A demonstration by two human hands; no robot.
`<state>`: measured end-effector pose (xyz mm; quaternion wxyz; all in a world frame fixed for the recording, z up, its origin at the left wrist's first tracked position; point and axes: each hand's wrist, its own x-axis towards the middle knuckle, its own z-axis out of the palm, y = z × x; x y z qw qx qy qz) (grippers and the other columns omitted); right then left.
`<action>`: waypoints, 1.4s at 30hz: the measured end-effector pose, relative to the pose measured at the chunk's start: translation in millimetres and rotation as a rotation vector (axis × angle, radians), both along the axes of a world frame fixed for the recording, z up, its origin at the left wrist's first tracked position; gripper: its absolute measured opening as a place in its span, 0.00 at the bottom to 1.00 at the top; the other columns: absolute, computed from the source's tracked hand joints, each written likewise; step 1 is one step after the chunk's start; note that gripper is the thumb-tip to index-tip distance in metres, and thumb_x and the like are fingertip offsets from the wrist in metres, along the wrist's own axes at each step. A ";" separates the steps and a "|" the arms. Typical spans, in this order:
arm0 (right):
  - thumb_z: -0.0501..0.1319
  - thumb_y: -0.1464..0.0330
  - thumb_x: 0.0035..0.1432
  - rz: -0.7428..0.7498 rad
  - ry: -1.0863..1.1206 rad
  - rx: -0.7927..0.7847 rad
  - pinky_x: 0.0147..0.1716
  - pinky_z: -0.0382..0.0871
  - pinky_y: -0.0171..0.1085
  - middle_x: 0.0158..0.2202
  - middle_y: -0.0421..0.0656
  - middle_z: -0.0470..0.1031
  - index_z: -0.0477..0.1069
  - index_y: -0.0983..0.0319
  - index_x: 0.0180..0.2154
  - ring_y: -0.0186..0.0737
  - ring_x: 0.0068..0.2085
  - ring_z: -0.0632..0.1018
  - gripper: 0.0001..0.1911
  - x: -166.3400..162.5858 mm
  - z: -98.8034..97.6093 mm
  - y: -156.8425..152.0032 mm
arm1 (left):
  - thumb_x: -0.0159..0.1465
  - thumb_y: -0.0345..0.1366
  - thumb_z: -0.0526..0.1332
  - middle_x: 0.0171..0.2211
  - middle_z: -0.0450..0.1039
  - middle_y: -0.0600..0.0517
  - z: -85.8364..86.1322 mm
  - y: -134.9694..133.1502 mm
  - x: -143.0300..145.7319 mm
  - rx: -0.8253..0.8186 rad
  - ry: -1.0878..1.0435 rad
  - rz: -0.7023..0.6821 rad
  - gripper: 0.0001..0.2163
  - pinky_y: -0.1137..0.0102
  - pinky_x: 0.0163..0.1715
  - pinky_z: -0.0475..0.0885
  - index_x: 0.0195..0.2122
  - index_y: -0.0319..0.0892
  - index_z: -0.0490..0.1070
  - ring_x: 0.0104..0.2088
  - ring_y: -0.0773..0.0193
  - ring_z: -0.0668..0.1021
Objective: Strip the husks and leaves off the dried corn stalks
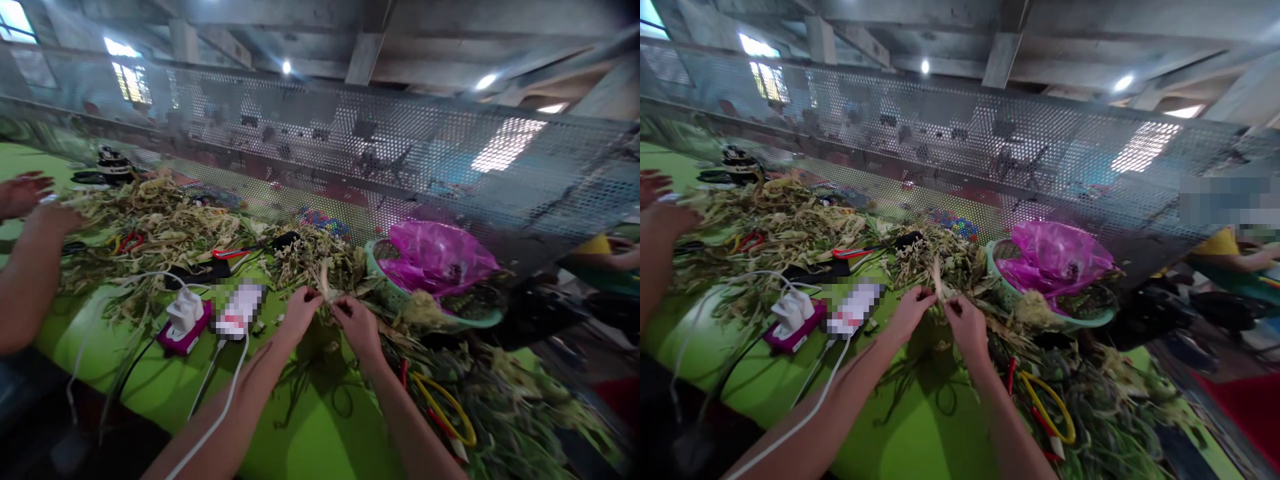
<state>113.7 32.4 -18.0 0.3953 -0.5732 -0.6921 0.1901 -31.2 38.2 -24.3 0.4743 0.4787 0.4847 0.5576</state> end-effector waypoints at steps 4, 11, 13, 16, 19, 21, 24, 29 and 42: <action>0.57 0.58 0.55 -0.169 0.188 0.015 0.26 0.64 0.35 0.29 0.44 0.76 0.69 0.62 0.39 0.40 0.27 0.74 0.15 15.0 1.5 8.0 | 0.55 0.33 0.60 0.29 0.71 0.52 0.0 1.5 -3.5 -0.055 -0.053 0.098 0.04 0.71 0.35 0.65 0.31 0.39 0.69 0.31 0.66 0.72; 0.57 0.64 0.57 -0.161 -0.125 0.143 0.37 0.66 0.36 0.36 0.44 0.76 0.71 0.60 0.38 0.41 0.36 0.76 0.10 11.6 9.2 5.9 | 0.56 0.31 0.58 0.30 0.70 0.52 -2.7 4.4 -4.1 -0.116 -0.154 0.162 0.04 0.72 0.32 0.64 0.33 0.40 0.67 0.30 0.67 0.71; 0.56 0.66 0.57 -0.061 -0.286 0.083 0.36 0.64 0.35 0.36 0.44 0.76 0.73 0.59 0.35 0.41 0.37 0.75 0.08 1.0 4.3 5.9 | 0.55 0.30 0.58 0.30 0.70 0.52 -2.2 4.1 -3.4 -0.113 -0.182 0.143 0.04 0.73 0.32 0.64 0.33 0.40 0.67 0.30 0.68 0.71; 0.58 0.68 0.57 -0.115 -0.497 0.008 0.31 0.60 0.34 0.40 0.44 0.74 0.73 0.58 0.39 0.39 0.36 0.75 0.08 -10.4 -4.7 7.1 | 0.55 0.30 0.57 0.28 0.69 0.53 0.0 3.3 -3.0 -0.156 -0.223 0.114 0.04 0.73 0.29 0.63 0.32 0.39 0.67 0.28 0.69 0.70; 0.57 0.68 0.57 -0.167 -0.567 0.005 0.27 0.57 0.33 0.38 0.43 0.74 0.73 0.58 0.35 0.37 0.33 0.73 0.06 -12.0 -7.9 8.3 | 0.55 0.31 0.58 0.28 0.69 0.53 1.0 3.2 -3.0 -0.180 -0.252 0.102 0.04 0.73 0.28 0.62 0.32 0.40 0.66 0.26 0.69 0.70; 0.57 0.68 0.57 -0.167 -0.518 0.027 0.28 0.57 0.33 0.36 0.43 0.73 0.72 0.58 0.31 0.37 0.33 0.73 0.06 -9.3 -6.2 9.2 | 0.55 0.31 0.58 0.28 0.69 0.53 0.0 3.8 -2.9 -0.174 -0.256 0.104 0.04 0.73 0.28 0.62 0.32 0.39 0.66 0.27 0.69 0.70; 0.56 0.69 0.55 -0.128 -0.343 0.043 0.31 0.60 0.34 0.33 0.43 0.74 0.71 0.60 0.30 0.39 0.34 0.73 0.06 -3.5 -2.6 11.7 | 0.54 0.31 0.58 0.29 0.70 0.52 -3.3 5.6 -2.5 -0.168 -0.258 0.119 0.05 0.73 0.29 0.63 0.33 0.39 0.67 0.27 0.68 0.70; 0.59 0.61 0.52 0.048 0.063 -0.016 0.33 0.63 0.36 0.28 0.42 0.74 0.71 0.61 0.30 0.40 0.31 0.72 0.10 3.9 -2.0 15.0 | 0.54 0.34 0.59 0.33 0.74 0.48 -5.0 6.0 -1.5 -0.114 -0.213 0.034 0.07 0.71 0.32 0.65 0.33 0.39 0.72 0.32 0.64 0.72; 0.60 0.62 0.49 0.189 0.191 -0.115 0.28 0.62 0.35 0.25 0.39 0.72 0.72 0.61 0.30 0.38 0.28 0.70 0.10 -2.4 2.1 2.6 | 0.52 0.36 0.62 0.25 0.71 0.54 1.0 2.0 -1.9 -0.101 -0.231 -0.097 0.06 0.72 0.31 0.63 0.27 0.39 0.71 0.28 0.67 0.70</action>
